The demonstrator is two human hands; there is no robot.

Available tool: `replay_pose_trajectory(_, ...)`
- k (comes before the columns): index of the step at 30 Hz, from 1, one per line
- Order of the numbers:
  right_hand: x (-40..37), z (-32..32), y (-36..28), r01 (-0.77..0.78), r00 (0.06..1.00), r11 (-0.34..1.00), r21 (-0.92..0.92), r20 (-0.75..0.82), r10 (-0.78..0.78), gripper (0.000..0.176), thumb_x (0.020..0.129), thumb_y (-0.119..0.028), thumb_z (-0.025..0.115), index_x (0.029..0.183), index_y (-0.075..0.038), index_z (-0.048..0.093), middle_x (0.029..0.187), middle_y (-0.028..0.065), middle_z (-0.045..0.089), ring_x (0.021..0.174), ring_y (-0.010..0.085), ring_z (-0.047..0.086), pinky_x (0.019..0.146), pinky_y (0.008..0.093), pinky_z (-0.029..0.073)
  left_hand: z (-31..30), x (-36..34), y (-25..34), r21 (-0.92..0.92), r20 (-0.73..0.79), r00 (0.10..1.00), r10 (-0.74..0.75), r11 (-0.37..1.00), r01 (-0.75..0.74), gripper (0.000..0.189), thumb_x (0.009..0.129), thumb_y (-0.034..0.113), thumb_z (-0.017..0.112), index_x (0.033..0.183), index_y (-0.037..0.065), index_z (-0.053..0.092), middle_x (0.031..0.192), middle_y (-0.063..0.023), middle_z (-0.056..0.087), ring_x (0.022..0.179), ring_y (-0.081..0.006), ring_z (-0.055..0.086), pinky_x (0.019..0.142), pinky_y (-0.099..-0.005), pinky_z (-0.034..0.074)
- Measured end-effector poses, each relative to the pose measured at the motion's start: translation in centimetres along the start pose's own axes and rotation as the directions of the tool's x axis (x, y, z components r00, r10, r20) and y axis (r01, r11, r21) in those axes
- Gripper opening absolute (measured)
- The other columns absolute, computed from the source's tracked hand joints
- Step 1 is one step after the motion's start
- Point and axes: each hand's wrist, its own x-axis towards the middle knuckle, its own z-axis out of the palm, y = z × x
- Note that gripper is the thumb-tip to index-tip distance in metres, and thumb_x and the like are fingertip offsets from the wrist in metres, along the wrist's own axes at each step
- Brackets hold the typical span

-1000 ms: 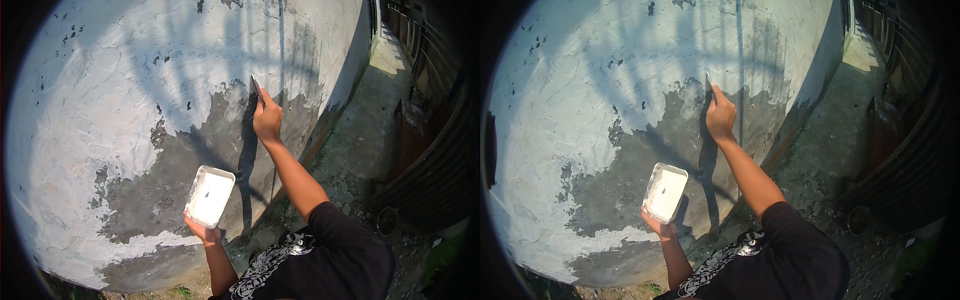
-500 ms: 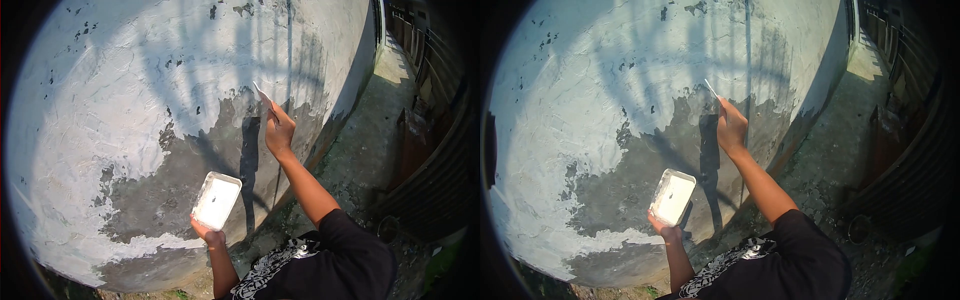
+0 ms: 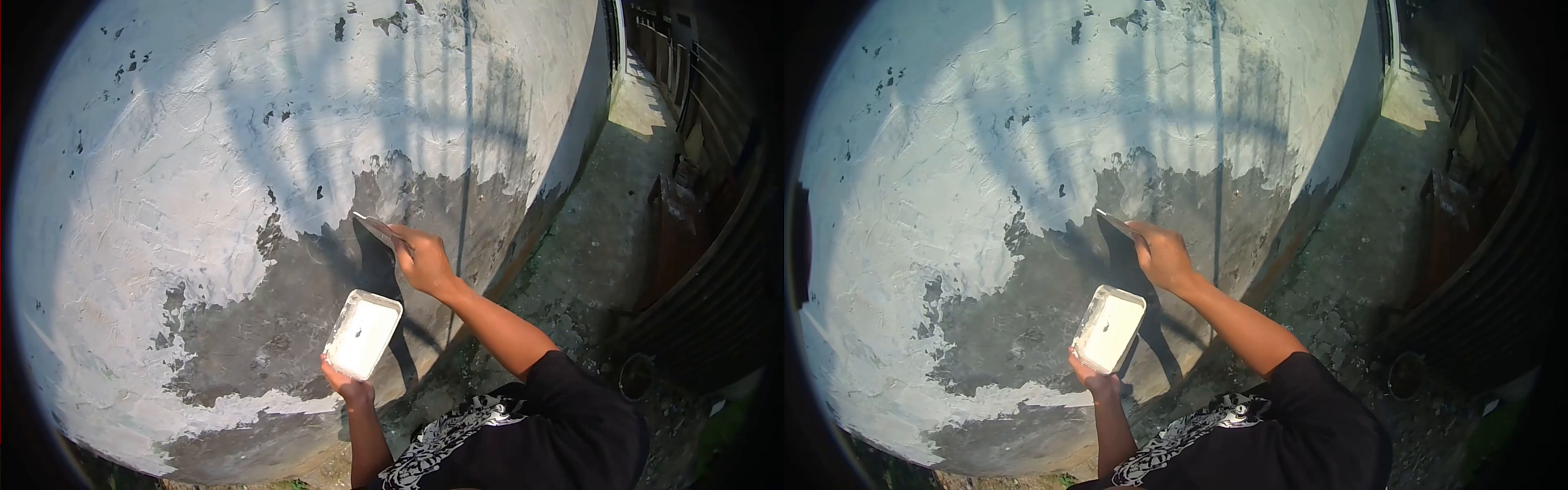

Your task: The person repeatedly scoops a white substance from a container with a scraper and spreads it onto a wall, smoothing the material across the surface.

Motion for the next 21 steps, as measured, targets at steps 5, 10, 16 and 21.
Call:
replay_pose_trajectory(5,4.0,-3.9,0.5,-0.185,0.899,0.979,0.085,-0.389,0.203,0.032,0.087,0.004,0.056,0.117,0.004,0.067,0.099,0.0255,0.073,0.097,0.0359,0.073,0.085,0.0361,0.054,2.3,-0.9,0.5,-0.009,-0.04,0.999,-0.008,1.0,0.007,0.058,0.105,0.049,0.038,0.139,0.004,0.052,0.138,-0.0114,0.06,0.125,-0.0276,0.059,0.106,-0.0428,0.048)
replay_pose_trajectory(10,7.3,-1.7,0.9,0.021,0.757,0.99,0.142,-0.649,0.077,0.04,0.087,0.006,0.052,0.126,0.009,0.061,0.105,0.026,0.073,0.097,0.0356,0.073,0.087,0.0361,0.053,2.6,-1.5,1.3,0.001,-0.036,0.999,-0.003,1.0,0.003,0.06,0.106,0.05,0.034,0.141,0.004,0.051,0.139,-0.012,0.059,0.127,-0.0285,0.059,0.107,-0.0432,0.047)
replay_pose_trajectory(16,1.4,5.3,0.8,0.205,0.898,0.95,-0.235,-0.341,-0.278,0.041,0.082,0.007,0.066,0.122,-0.003,0.068,0.116,0.0216,0.07,0.107,0.0404,0.067,0.093,0.0442,0.053,3.1,-2.0,2.3,0.0,-0.081,0.997,0.007,1.0,-0.007,0.059,0.108,0.044,0.026,0.139,0.001,0.052,0.135,-0.0147,0.062,0.123,-0.0288,0.061,0.105,-0.0419,0.049)
replay_pose_trajectory(21,-3.6,3.2,8.7,-0.293,0.954,0.923,0.249,0.007,0.301,0.025,0.096,-0.002,0.059,0.12,0.0,0.066,0.107,0.0126,0.073,0.092,0.0243,0.073,0.079,0.0372,0.06,2.7,-1.5,1.2,0.057,-0.15,0.977,0.15,0.988,-0.143,0.043,0.109,0.035,0.035,0.118,0.0,0.057,0.114,-0.012,0.065,0.103,-0.0219,0.064,0.092,-0.035,0.051)
